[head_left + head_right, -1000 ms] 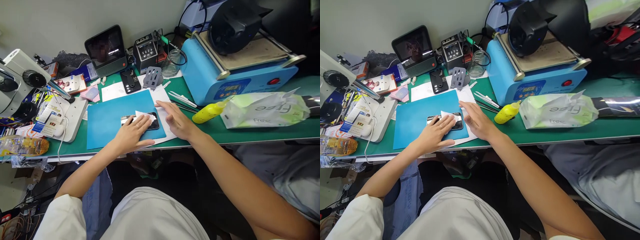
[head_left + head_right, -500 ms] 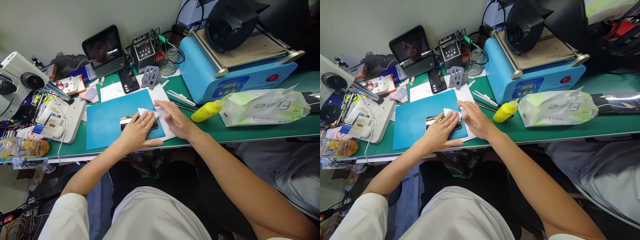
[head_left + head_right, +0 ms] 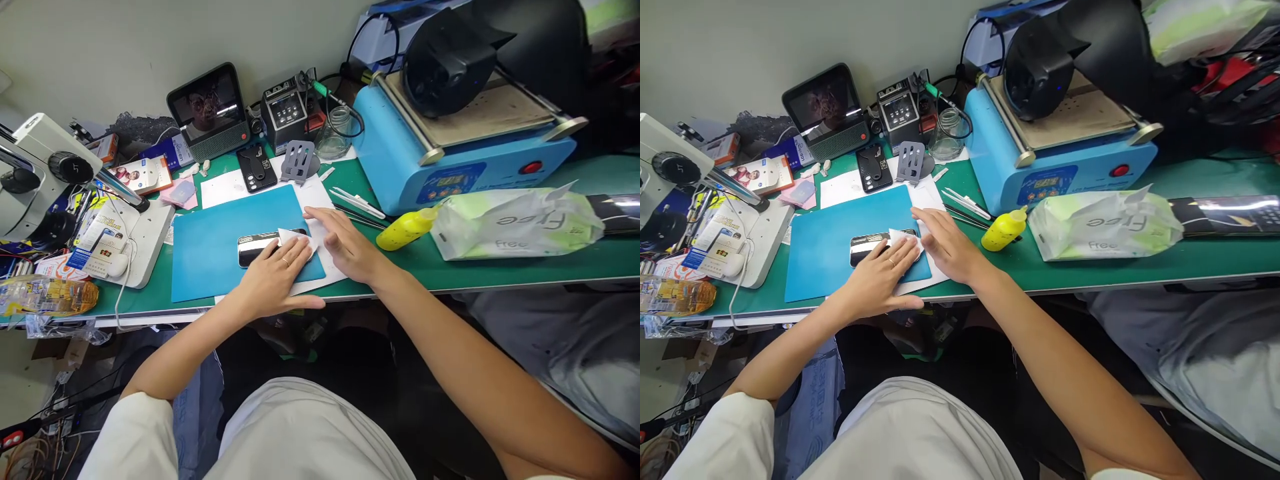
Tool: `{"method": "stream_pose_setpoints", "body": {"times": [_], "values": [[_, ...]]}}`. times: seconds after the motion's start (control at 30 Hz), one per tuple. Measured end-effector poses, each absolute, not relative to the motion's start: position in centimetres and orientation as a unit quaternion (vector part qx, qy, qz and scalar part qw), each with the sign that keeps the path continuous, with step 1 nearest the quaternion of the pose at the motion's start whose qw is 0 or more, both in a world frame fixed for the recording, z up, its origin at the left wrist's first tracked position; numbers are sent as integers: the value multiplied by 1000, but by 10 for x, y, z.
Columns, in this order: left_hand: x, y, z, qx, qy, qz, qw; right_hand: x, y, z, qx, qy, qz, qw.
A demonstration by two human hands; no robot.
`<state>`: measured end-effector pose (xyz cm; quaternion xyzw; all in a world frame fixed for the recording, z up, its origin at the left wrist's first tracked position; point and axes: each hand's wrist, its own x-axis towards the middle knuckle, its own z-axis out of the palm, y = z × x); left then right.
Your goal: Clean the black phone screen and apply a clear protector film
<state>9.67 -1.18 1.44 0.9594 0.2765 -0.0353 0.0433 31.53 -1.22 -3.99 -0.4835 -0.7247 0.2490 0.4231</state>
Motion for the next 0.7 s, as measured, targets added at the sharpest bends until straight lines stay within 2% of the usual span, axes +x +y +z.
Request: {"method": "stream_pose_setpoints", "body": {"times": [0.17,0.4,0.6,0.7], "values": [[98,-10,12,952,303,-26,22,318,-11,-41,-477,-734,256,410],[86,0,22,955,289,-33,56,317,-8,-39,-476,-729,264,415],[105,26,39,939,338,15,57,319,-9,-35,-474,-732,277,403],[114,36,45,944,325,-2,56,319,-9,-34,-478,-728,275,406]]}}
